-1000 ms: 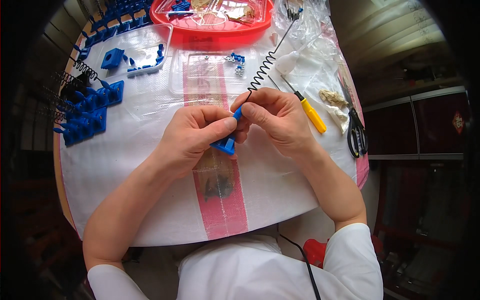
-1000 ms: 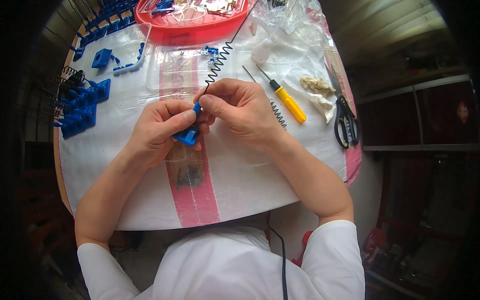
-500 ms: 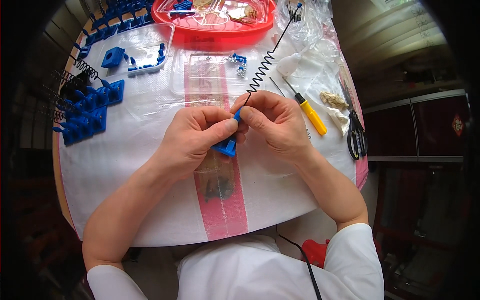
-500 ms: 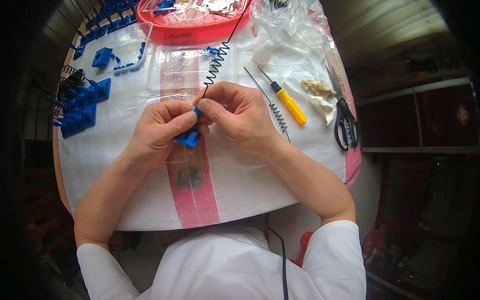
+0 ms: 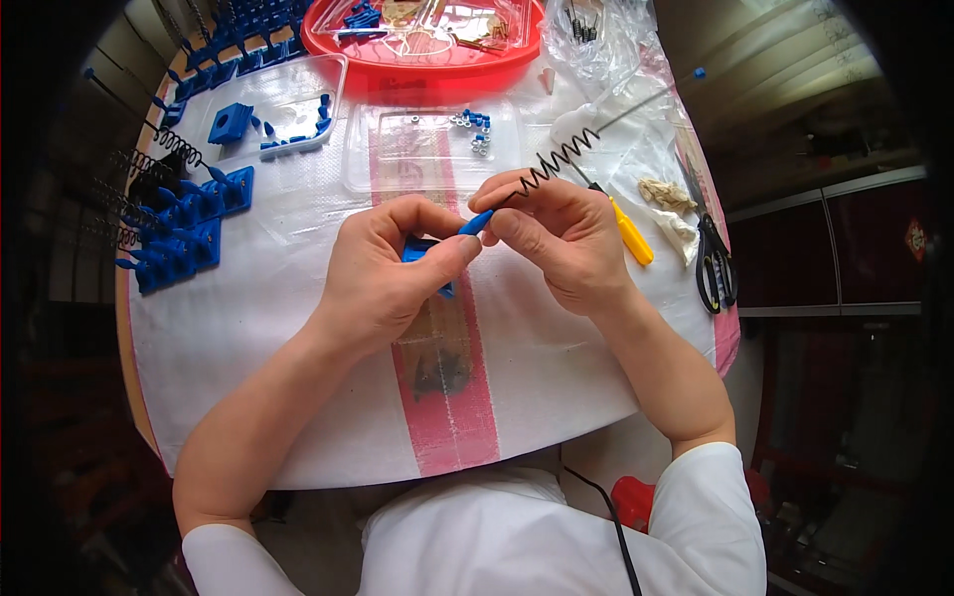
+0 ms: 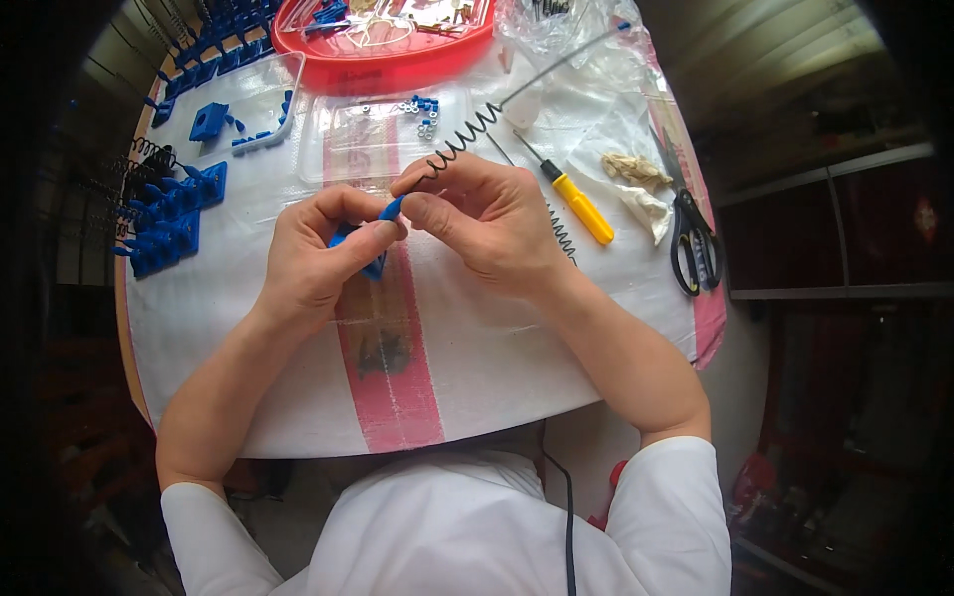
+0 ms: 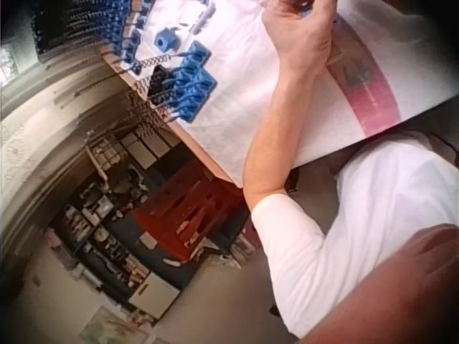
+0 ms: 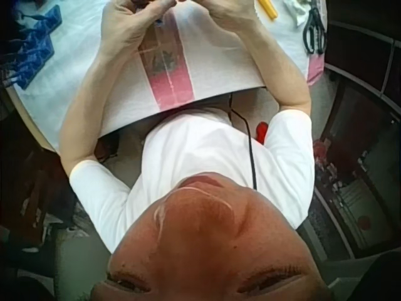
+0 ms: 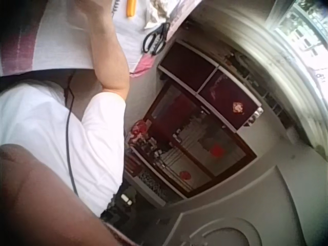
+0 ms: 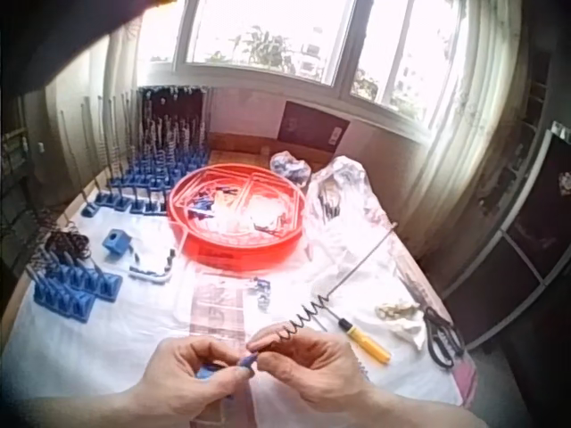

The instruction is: Assembling small lighting components consisting of springs, metal rods, and plastic bases at a workbench.

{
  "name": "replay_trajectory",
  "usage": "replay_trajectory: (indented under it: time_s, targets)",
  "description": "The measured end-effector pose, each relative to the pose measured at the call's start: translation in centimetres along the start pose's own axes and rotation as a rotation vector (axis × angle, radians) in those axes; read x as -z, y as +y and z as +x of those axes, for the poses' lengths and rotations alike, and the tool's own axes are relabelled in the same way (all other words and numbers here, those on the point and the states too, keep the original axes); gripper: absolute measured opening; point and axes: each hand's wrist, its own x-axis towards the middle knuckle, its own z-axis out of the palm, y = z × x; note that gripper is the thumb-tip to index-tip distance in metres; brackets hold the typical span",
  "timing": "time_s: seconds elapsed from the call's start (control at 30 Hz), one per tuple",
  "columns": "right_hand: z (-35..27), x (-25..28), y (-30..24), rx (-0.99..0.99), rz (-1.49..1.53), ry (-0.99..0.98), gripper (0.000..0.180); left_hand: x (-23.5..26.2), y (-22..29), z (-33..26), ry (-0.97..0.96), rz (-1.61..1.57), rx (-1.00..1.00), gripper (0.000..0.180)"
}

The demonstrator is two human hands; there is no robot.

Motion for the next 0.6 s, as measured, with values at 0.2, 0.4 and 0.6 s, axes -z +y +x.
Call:
replay_trajectory:
  time_s: [0.2,0.4,0.6]
  targets:
    - [-0.2,0.2,0.1,-0.008,0.015,0.003,0.013,-1.0,-0.7,-0.2,0.143,0.199,-0.204,0.012]
    - [0.0,0.2,0.1,0.018,0.037,-0.019,0.011,-1.3,-1.5,0.0,0.214,0.287,-0.455,0.013]
    - [0.1,0.5,0.0,0.017,-0.003,-0.004,0.011,-0.5,-1.4,0.0,0.080,0.181,-0.396,0.013]
